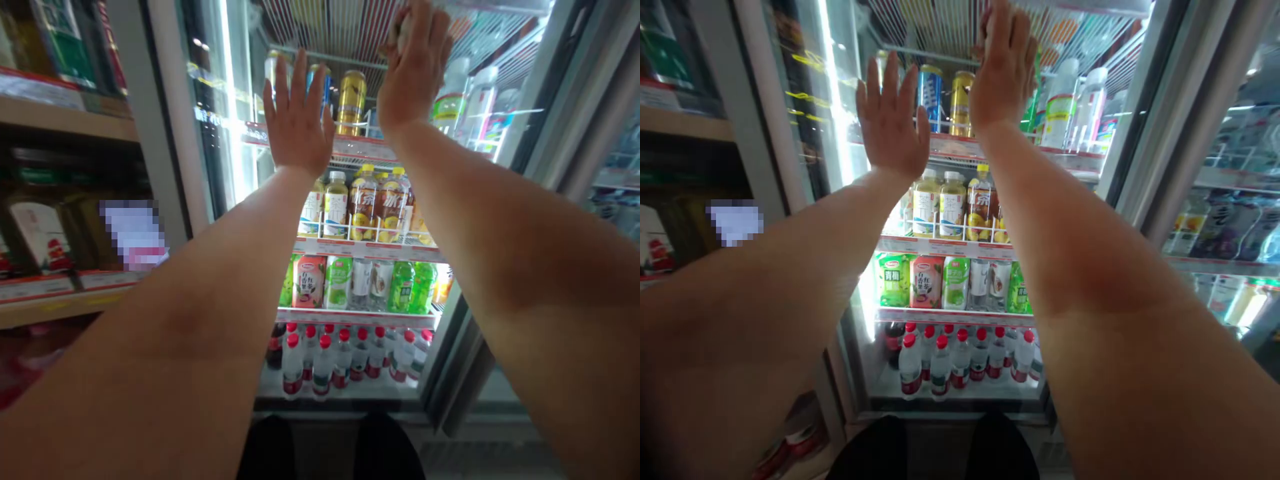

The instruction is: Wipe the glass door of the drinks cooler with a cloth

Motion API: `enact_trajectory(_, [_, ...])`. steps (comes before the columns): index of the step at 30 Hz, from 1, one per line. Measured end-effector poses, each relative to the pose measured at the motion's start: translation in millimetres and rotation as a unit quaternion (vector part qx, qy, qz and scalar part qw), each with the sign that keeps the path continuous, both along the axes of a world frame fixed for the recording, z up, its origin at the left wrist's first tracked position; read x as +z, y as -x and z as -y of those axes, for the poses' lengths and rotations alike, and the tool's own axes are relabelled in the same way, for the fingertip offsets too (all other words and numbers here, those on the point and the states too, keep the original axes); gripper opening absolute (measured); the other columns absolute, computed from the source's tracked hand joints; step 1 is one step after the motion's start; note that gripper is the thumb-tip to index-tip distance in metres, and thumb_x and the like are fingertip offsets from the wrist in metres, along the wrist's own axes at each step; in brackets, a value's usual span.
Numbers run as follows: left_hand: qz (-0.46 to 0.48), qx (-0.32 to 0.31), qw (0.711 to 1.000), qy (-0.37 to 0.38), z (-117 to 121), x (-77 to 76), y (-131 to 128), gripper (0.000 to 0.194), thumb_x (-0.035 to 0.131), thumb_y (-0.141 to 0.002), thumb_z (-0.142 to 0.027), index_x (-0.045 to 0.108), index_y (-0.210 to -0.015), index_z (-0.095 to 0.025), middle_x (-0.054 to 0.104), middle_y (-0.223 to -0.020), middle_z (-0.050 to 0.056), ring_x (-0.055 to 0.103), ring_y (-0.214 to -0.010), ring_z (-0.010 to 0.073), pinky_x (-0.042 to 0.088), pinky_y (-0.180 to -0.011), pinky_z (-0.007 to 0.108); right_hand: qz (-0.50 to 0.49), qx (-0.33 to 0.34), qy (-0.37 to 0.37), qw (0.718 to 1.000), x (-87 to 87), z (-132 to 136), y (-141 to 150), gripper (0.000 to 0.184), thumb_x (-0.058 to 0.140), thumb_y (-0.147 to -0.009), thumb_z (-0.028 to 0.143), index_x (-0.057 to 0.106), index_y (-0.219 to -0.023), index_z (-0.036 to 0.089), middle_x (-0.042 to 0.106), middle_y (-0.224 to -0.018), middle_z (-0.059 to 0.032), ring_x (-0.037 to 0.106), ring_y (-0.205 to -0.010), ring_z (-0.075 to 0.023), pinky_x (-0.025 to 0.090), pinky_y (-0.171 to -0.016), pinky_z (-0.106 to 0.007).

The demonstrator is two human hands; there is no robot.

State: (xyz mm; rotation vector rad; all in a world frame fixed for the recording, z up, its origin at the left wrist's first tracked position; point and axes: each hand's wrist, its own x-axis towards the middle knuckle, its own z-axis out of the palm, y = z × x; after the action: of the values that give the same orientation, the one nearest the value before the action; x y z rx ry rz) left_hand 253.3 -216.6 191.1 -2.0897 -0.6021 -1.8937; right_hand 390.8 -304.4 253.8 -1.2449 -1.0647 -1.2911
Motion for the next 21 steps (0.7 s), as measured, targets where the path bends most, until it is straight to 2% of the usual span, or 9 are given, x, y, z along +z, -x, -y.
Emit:
enact_trajectory(2, [-0.004, -0.032, 0.999, 0.011, 0, 0.2, 0, 0.066, 0.038, -0.098, -0.046, 0.033, -0.164, -0.041, 0.018, -0.169, -0.024, -0.002, -0.163, 0.0196, -0.006, -0.136, 0.054, 0.032, -0.04, 0.001, 0.999, -3.5, -2, 3, 0.056, 0.036, -0.101, 0.009, 0.048, -0.156, 0.018, 0.051, -0.157, -0.0082, 0.042, -0.146, -0.0253, 0.027, -0.126, -0.042])
enact_trajectory(5, [-0.01, -0.059, 0.998, 0.012, -1, 0.2, 1, 0.071, 0.044, -0.096, -0.046, 0.028, -0.165, -0.042, 0.023, -0.168, -0.023, -0.008, -0.163, 0.0198, -0.01, -0.133, 0.064, 0.107, -0.05, 0.026, 0.993, -15.4, -2, 4, 0.054, 0.046, -0.099, 0.014, 0.055, -0.15, 0.026, 0.057, -0.154, -0.0027, 0.047, -0.143, -0.0225, 0.033, -0.124, -0.037])
enact_trajectory(7, [-0.006, -0.052, 0.999, 0.004, -1, -0.2, 1, 0.07, 0.046, -0.096, -0.045, 0.029, -0.164, -0.046, 0.026, -0.167, -0.023, -0.006, -0.163, 0.0188, -0.007, -0.135, 0.06, 0.062, -0.052, -0.004, 0.997, -19.4, -2, 2, 0.054, 0.044, -0.098, 0.015, 0.056, -0.148, 0.032, 0.059, -0.151, -0.0009, 0.049, -0.14, -0.021, 0.038, -0.12, -0.035])
enact_trajectory(10, [0.006, -0.023, 1.0, -0.017, -1, -0.9, 0, 0.063, 0.041, -0.1, -0.039, 0.035, -0.163, -0.039, 0.022, -0.17, -0.019, 0.002, -0.163, 0.0217, -0.002, -0.136, 0.056, -0.032, -0.067, -0.045, 0.996, -20.3, -2, 0, 0.057, 0.038, -0.098, 0.017, 0.05, -0.152, 0.032, 0.054, -0.156, -0.0048, 0.044, -0.144, -0.025, 0.037, -0.121, -0.042])
enact_trajectory(12, [0.003, 0.001, 1.0, -0.025, -2, -1.3, 0, 0.061, 0.04, -0.102, -0.033, 0.037, -0.163, -0.031, 0.02, -0.172, -0.013, 0.006, -0.163, 0.0246, 0.0, -0.135, 0.058, 0.023, -0.074, -0.01, 0.997, -22.2, -3, 1, 0.058, 0.041, -0.095, 0.016, 0.053, -0.15, 0.028, 0.056, -0.154, -0.0078, 0.046, -0.142, -0.0297, 0.038, -0.119, -0.048])
enact_trajectory(14, [-0.001, 0.02, 0.999, -0.037, -2, -1.5, -1, 0.06, 0.041, -0.103, -0.029, 0.037, -0.163, -0.026, 0.021, -0.173, -0.008, 0.009, -0.162, 0.027, 0.003, -0.134, 0.06, 0.119, -0.073, 0.032, 0.99, -25.6, -3, 3, 0.056, 0.046, -0.091, 0.017, 0.059, -0.144, 0.029, 0.061, -0.148, -0.0065, 0.051, -0.136, -0.0309, 0.042, -0.115, -0.049])
enact_trajectory(15, [-0.001, 0.025, 0.999, -0.043, -3, -1.6, -1, 0.06, 0.041, -0.104, -0.029, 0.037, -0.163, -0.024, 0.022, -0.173, -0.006, 0.01, -0.162, 0.0278, 0.005, -0.134, 0.06, 0.137, -0.068, 0.033, 0.988, -27.2, -3, 3, 0.055, 0.047, -0.09, 0.017, 0.062, -0.141, 0.031, 0.063, -0.145, -0.0054, 0.053, -0.134, -0.0309, 0.044, -0.113, -0.049])
enact_trajectory(19, [-0.003, -0.001, 0.999, -0.045, -7, -0.9, -1, 0.061, 0.04, -0.104, -0.029, 0.036, -0.164, -0.021, 0.02, -0.174, -0.004, 0.006, -0.162, 0.029, -0.001, -0.135, 0.059, 0.019, -0.055, -0.067, 0.996, -31.5, -4, 2, 0.055, 0.043, -0.088, 0.019, 0.061, -0.132, 0.049, 0.065, -0.143, 0.0005, 0.053, -0.135, -0.0288, 0.044, -0.112, -0.048])
enact_trajectory(21, [0.003, -0.029, 0.999, -0.035, -7, -0.5, -1, 0.061, 0.041, -0.103, -0.032, 0.036, -0.164, -0.026, 0.02, -0.173, -0.009, 0.004, -0.163, 0.0279, -0.004, -0.134, 0.06, 0.032, -0.058, -0.058, 0.996, -34.0, -2, 2, 0.054, 0.043, -0.087, 0.02, 0.061, -0.127, 0.053, 0.066, -0.14, 0.0025, 0.054, -0.133, -0.0285, 0.045, -0.112, -0.048])
